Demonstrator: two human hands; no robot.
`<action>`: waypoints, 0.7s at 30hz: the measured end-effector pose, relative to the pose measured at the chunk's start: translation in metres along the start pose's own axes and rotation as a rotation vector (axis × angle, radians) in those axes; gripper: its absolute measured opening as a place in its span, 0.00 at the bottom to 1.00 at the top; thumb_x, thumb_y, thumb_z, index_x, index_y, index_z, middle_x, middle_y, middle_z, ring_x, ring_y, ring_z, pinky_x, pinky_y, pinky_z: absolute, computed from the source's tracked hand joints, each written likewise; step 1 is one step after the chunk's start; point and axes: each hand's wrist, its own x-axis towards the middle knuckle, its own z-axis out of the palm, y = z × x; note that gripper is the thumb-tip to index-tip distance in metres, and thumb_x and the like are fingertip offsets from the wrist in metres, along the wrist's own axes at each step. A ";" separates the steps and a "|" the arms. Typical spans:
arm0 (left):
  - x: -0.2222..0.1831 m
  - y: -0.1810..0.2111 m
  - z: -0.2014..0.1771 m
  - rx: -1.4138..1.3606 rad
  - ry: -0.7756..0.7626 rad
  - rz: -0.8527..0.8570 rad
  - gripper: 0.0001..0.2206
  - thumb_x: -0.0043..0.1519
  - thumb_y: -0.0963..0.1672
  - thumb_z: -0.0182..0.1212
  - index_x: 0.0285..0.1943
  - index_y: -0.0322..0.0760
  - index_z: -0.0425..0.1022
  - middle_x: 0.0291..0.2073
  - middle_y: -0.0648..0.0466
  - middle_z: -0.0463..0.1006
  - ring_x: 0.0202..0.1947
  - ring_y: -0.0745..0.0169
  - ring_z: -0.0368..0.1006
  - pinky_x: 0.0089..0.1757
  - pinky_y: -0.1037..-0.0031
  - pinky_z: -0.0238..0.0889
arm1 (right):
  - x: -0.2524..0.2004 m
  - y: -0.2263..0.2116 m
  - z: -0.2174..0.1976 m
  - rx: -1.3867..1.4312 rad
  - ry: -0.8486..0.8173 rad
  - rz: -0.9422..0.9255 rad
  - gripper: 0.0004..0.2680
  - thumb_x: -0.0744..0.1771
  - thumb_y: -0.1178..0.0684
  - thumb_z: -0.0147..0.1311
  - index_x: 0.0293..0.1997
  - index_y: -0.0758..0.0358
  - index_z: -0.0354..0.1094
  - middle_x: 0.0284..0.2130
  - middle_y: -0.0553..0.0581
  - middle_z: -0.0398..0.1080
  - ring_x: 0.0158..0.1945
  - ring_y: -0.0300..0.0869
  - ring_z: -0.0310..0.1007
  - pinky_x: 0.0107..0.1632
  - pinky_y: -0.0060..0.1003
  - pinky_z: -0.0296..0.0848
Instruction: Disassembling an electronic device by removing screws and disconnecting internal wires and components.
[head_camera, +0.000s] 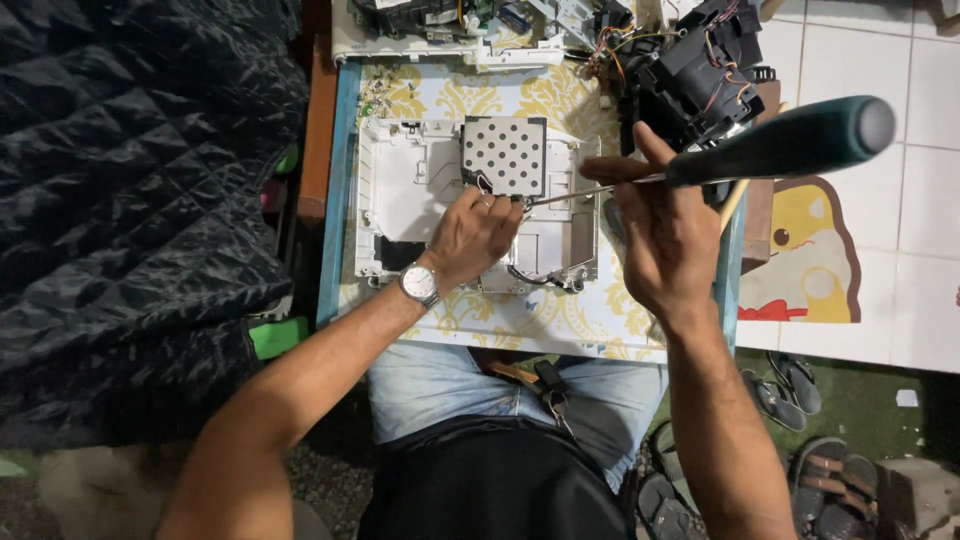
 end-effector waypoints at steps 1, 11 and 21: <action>-0.001 0.000 -0.001 0.013 0.043 0.012 0.12 0.59 0.36 0.61 0.49 0.34 0.67 0.24 0.57 0.60 0.23 0.65 0.56 0.34 0.71 0.61 | 0.001 0.002 0.002 0.040 -0.005 -0.007 0.15 0.75 0.65 0.41 0.74 0.70 0.49 0.54 0.70 0.74 0.58 0.55 0.79 0.65 0.45 0.76; 0.003 0.000 0.001 0.050 0.074 0.019 0.07 0.64 0.39 0.60 0.35 0.44 0.69 0.17 0.63 0.58 0.18 0.64 0.55 0.34 0.71 0.68 | 0.005 0.007 0.010 0.072 -0.019 -0.043 0.15 0.76 0.64 0.41 0.73 0.71 0.48 0.54 0.73 0.73 0.57 0.57 0.79 0.65 0.46 0.79; -0.001 -0.003 0.024 0.163 0.170 0.062 0.05 0.60 0.39 0.71 0.36 0.36 0.78 0.20 0.61 0.64 0.18 0.70 0.59 0.31 0.74 0.78 | 0.007 0.003 0.010 -0.023 -0.027 -0.067 0.15 0.76 0.65 0.41 0.73 0.70 0.48 0.54 0.72 0.75 0.55 0.56 0.81 0.61 0.44 0.80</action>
